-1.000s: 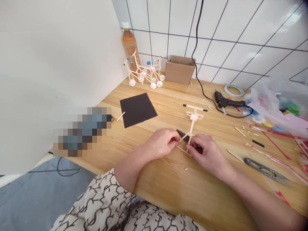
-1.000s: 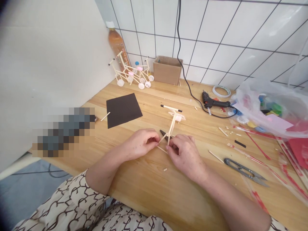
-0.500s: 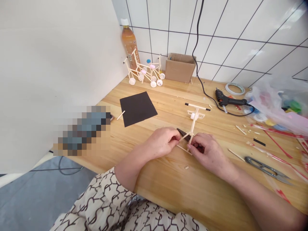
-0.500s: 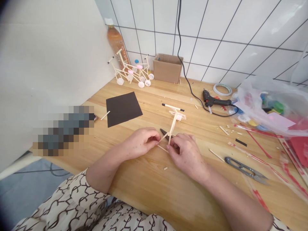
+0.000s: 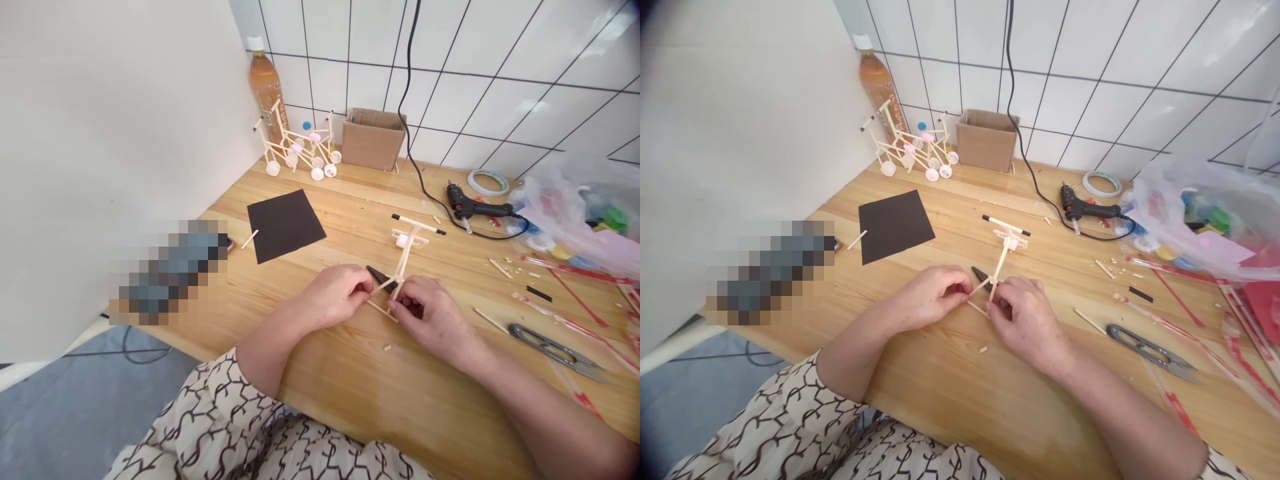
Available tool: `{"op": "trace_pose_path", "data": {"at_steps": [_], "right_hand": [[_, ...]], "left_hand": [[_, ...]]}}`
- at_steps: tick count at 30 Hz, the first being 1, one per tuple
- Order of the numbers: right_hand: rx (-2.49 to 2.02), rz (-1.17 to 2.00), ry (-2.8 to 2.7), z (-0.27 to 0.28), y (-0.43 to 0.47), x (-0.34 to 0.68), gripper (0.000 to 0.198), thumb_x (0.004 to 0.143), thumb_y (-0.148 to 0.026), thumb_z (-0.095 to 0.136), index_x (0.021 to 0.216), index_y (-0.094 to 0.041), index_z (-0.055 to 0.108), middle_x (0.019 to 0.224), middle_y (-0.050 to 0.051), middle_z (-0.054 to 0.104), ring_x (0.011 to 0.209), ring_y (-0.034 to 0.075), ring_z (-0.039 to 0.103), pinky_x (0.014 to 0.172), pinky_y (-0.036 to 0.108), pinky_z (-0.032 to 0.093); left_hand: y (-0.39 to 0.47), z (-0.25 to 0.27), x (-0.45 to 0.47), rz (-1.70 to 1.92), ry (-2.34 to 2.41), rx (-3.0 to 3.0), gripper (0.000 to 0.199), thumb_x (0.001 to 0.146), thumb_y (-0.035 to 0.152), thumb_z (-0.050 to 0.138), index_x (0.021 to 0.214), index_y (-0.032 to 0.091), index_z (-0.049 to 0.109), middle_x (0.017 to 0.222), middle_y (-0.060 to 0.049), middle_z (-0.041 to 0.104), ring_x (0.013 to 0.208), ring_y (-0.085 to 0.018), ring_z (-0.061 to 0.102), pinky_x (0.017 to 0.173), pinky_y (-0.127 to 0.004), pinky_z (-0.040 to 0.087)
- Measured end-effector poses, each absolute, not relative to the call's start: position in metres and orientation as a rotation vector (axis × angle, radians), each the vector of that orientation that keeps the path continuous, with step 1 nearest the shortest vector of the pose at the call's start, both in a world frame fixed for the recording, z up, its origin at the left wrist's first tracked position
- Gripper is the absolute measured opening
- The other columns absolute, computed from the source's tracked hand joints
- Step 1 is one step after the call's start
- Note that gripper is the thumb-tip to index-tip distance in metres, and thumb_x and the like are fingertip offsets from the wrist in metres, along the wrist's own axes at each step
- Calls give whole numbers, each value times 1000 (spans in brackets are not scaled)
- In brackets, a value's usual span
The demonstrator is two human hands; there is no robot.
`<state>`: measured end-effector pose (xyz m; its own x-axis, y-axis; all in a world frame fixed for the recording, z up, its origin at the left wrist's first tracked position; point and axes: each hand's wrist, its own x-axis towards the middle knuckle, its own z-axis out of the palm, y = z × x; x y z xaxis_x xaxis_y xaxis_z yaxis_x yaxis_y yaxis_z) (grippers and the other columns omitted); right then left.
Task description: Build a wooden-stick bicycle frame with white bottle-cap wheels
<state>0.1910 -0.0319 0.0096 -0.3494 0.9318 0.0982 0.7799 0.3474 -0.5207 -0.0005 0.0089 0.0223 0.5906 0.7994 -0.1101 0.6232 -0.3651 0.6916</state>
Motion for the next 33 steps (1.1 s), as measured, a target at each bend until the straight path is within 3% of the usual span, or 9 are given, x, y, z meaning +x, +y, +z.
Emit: {"op": "trace_pose_path", "data": {"at_steps": [13, 20, 27, 33], "right_hand": [[-1502, 554, -2259, 11, -31, 192, 15, 82, -22, 54, 67, -19, 57, 65, 1, 57, 65, 15, 51, 68, 30, 36], [-1507, 559, -2260, 10, -31, 192, 16, 81, -21, 55, 65, -19, 56, 65, 0, 56, 65, 15, 51, 68, 30, 36], [-1485, 527, -2246, 10, -31, 191, 20, 82, -22, 54, 62, -19, 52, 63, 0, 55, 62, 14, 50, 65, 29, 35], [-1489, 509, -2251, 10, -31, 191, 23, 83, -24, 53, 60, -19, 48, 62, 0, 54, 61, 14, 50, 64, 29, 34]], "left_hand": [[10, 21, -3, 318, 1116, 2089, 9, 79, 13, 56, 80, 18, 63, 82, -2, 66, 75, -16, 59, 67, -26, 45], [12, 20, -6, 297, 1116, 2099, 14, 69, 12, 66, 82, 17, 63, 82, -2, 64, 75, -16, 58, 66, -26, 45], [11, 13, 6, 385, 1070, 2063, 9, 76, 22, 63, 83, 17, 66, 79, -1, 62, 70, -14, 56, 62, -24, 43], [11, 10, 8, 419, 1034, 2050, 8, 75, 13, 59, 75, 16, 67, 80, -2, 64, 72, -14, 57, 66, -24, 44]]}}
